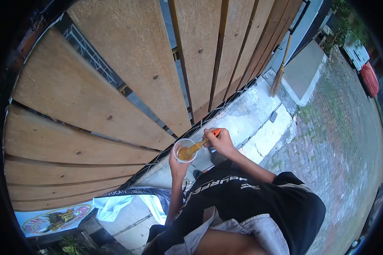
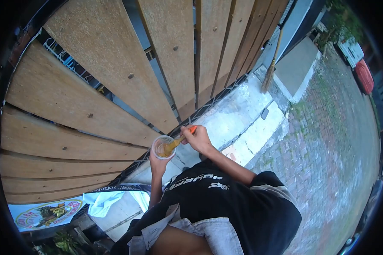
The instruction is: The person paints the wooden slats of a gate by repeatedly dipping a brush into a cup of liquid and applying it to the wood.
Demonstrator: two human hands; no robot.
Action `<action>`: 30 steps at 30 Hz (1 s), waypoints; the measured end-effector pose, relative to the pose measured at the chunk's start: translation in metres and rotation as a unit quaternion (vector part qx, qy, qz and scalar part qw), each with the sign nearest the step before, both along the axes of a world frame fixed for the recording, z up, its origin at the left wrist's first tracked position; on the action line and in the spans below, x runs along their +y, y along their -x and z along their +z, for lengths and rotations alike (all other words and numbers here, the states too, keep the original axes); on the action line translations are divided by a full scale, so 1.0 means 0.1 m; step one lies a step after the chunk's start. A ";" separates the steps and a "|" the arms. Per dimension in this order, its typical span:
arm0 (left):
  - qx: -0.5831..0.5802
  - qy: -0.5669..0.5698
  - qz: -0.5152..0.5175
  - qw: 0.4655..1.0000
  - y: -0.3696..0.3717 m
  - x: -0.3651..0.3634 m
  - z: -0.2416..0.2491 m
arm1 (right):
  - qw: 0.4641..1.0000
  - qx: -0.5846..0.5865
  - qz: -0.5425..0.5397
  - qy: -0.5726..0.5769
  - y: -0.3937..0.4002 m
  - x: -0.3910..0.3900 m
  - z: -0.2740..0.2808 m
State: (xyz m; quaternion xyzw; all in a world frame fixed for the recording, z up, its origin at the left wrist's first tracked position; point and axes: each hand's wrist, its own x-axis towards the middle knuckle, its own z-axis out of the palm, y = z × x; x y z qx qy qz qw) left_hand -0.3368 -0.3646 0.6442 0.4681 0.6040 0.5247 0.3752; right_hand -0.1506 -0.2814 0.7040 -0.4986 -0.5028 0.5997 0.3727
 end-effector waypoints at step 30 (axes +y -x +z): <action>-0.036 -0.107 0.144 0.983 -3.14 0.34 -0.45 | 0.957 -0.116 0.237 -0.124 -2.71 1.18 -0.17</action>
